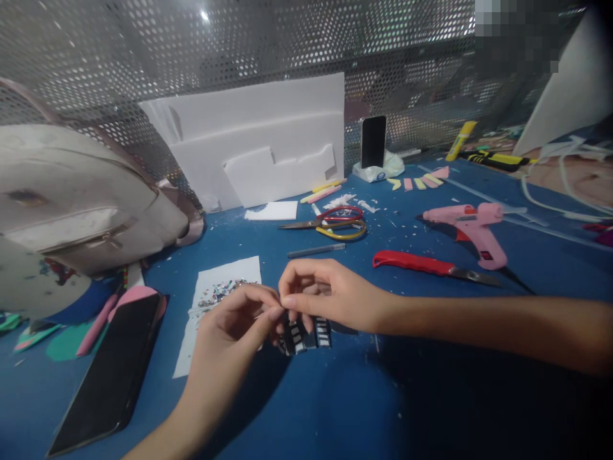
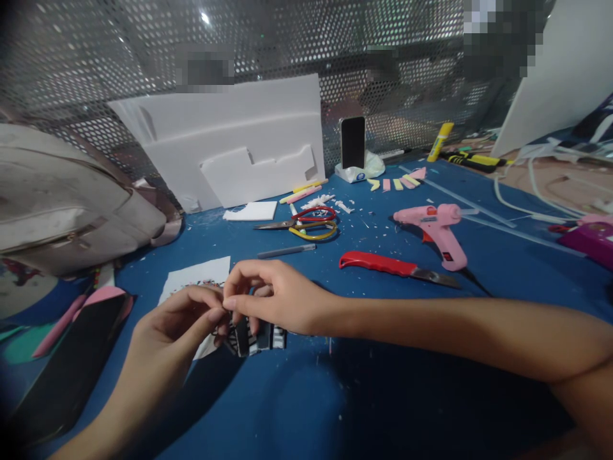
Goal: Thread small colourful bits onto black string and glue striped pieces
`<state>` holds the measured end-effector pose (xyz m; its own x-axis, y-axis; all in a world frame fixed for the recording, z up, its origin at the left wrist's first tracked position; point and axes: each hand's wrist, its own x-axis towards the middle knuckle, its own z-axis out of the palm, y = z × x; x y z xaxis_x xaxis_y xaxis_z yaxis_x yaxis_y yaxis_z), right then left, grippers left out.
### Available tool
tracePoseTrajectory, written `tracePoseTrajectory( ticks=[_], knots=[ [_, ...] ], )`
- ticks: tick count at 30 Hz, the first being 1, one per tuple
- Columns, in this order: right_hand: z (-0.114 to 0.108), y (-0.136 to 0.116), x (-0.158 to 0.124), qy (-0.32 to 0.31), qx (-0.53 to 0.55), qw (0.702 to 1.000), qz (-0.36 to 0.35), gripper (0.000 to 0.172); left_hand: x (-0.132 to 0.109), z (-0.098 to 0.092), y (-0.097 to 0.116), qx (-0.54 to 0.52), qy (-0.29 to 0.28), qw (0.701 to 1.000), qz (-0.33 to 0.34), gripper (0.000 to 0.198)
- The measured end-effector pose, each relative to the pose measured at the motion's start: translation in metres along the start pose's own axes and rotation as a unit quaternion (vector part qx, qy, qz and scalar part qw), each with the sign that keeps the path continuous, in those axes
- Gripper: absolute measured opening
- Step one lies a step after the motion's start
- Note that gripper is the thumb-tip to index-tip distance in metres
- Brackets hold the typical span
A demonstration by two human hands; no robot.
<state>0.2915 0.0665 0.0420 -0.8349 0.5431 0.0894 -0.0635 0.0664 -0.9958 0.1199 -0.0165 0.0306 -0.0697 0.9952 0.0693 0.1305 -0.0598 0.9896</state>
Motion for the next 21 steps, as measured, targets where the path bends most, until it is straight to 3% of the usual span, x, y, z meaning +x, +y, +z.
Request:
tracePoseTrajectory(
  ticks=[7, 21],
  knots=[
    [0.0016, -0.0008, 0.0006, -0.004, 0.020, 1.000, -0.008, 0.011, -0.0001, 0.0004, -0.0015, -0.057, 0.038, 0.998, -0.003, 0.014],
    [0.0035, 0.0005, -0.0006, 0.003, 0.005, 1.000, -0.004, 0.007, -0.0004, 0.0031, 0.0012, -0.096, 0.049, 0.994, 0.006, 0.014]
  ],
)
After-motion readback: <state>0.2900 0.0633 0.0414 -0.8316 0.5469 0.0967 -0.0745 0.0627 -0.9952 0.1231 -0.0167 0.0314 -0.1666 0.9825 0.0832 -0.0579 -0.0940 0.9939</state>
